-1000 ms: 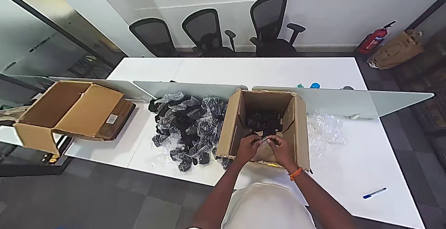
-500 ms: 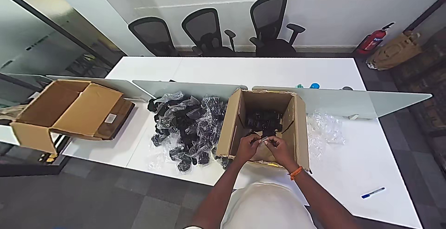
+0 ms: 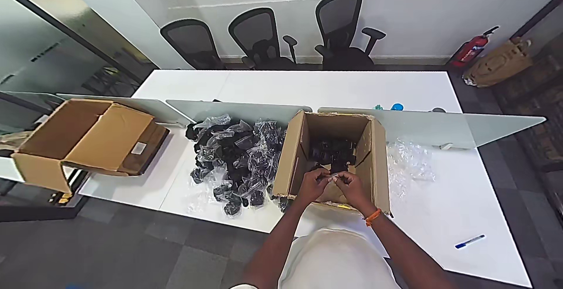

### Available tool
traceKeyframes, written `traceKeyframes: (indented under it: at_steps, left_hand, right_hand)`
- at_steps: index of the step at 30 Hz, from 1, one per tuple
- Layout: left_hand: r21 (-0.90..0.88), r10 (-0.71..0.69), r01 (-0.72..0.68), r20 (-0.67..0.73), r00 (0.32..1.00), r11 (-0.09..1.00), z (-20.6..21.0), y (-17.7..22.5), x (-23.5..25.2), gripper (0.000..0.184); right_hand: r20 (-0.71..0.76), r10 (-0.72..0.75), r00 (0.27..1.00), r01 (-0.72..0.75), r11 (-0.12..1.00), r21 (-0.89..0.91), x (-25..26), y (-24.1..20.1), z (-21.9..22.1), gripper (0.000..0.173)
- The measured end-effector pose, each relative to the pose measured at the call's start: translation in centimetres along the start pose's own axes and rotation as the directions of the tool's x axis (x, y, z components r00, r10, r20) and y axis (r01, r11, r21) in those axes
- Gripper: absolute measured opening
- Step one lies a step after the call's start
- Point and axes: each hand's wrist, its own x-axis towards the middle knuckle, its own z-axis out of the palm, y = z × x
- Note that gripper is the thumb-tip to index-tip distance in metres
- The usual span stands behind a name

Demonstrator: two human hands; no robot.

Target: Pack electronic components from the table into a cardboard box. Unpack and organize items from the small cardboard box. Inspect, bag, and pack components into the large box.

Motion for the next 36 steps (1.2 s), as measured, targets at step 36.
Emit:
traceKeyframes:
  at_steps: [36]
  left_hand:
    - [0.135,-0.037,0.031,0.044,0.998,0.99,0.18,0.38,-0.39,0.005]
  right_hand:
    - [0.112,-0.104,0.988,0.107,0.994,-0.018,-0.08,0.6,0.05,0.008]
